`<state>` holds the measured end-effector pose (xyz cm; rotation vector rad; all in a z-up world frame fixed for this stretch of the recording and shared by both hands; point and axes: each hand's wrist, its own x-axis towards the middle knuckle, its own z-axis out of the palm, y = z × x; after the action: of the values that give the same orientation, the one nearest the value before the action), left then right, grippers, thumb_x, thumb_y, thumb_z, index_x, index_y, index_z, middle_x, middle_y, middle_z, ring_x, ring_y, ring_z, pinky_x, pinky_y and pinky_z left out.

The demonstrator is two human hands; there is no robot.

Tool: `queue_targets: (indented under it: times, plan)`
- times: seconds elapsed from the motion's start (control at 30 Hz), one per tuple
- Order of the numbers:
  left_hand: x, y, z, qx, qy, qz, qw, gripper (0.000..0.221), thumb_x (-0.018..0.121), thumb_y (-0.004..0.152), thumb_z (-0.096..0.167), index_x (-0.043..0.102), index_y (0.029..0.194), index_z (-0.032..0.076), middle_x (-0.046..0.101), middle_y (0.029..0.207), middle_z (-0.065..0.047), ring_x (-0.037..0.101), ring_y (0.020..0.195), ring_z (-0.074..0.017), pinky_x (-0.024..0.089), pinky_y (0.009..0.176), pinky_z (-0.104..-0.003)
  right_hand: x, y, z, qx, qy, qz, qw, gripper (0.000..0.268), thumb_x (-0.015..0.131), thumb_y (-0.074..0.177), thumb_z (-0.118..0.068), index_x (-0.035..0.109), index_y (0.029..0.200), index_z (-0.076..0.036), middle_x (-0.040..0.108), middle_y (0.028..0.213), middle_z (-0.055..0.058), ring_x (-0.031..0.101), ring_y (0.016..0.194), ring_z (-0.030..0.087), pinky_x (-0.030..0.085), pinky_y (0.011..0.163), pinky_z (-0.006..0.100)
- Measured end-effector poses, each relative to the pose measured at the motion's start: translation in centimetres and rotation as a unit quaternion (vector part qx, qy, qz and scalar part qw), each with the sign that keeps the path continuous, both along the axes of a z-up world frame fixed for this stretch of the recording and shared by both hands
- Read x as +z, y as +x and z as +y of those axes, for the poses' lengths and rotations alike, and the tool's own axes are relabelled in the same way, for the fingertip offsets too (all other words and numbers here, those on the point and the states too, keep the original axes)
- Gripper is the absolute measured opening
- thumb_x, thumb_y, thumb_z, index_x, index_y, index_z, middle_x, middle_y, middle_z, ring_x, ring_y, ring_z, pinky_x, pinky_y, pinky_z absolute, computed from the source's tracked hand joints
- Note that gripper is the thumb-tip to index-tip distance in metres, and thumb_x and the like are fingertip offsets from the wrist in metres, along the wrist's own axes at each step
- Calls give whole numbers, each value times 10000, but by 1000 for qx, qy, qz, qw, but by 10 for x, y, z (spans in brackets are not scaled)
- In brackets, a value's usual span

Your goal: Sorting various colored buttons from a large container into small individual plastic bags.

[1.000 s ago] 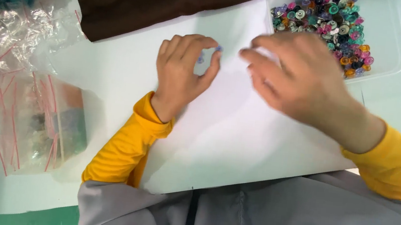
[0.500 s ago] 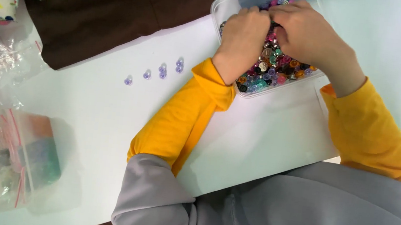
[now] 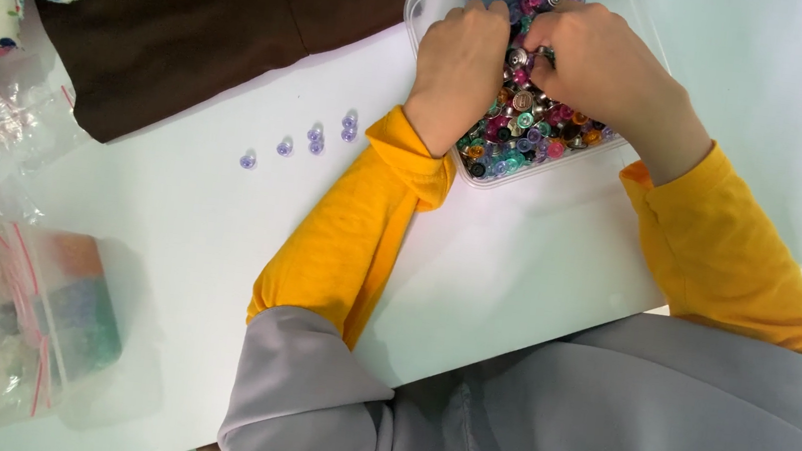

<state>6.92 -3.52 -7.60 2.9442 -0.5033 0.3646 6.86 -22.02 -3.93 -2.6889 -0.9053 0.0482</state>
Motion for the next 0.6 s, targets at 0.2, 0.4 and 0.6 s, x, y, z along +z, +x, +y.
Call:
queue_targets:
  times: [0.2,0.4,0.6]
  plan:
    - [41,-8,5,-31,-245,115,962,202,527,984,153,620,859,25,592,881,-154,634,678,-373,492,565,-487,20,-5,-4,26,132,36,990,96,653,1032,10,736,1019,-37,723,887,66,592,696,209,473,669,363]
    - [45,9,25,-124,-436,-7,891,135,562,951,147,679,1016,130,783,929,20,810,853,-183,618,778,-329,34,-4,-8,42,303,79,949,130,573,1139,97,642,1245,124,634,1076,215,614,675,271,582,690,358]
    - [45,8,24,-111,-491,37,863,179,647,898,106,711,1056,159,781,960,12,810,863,-143,652,781,-269,25,-7,-1,35,208,1,978,162,744,1025,58,698,1162,-15,621,1016,120,601,669,210,447,687,354]
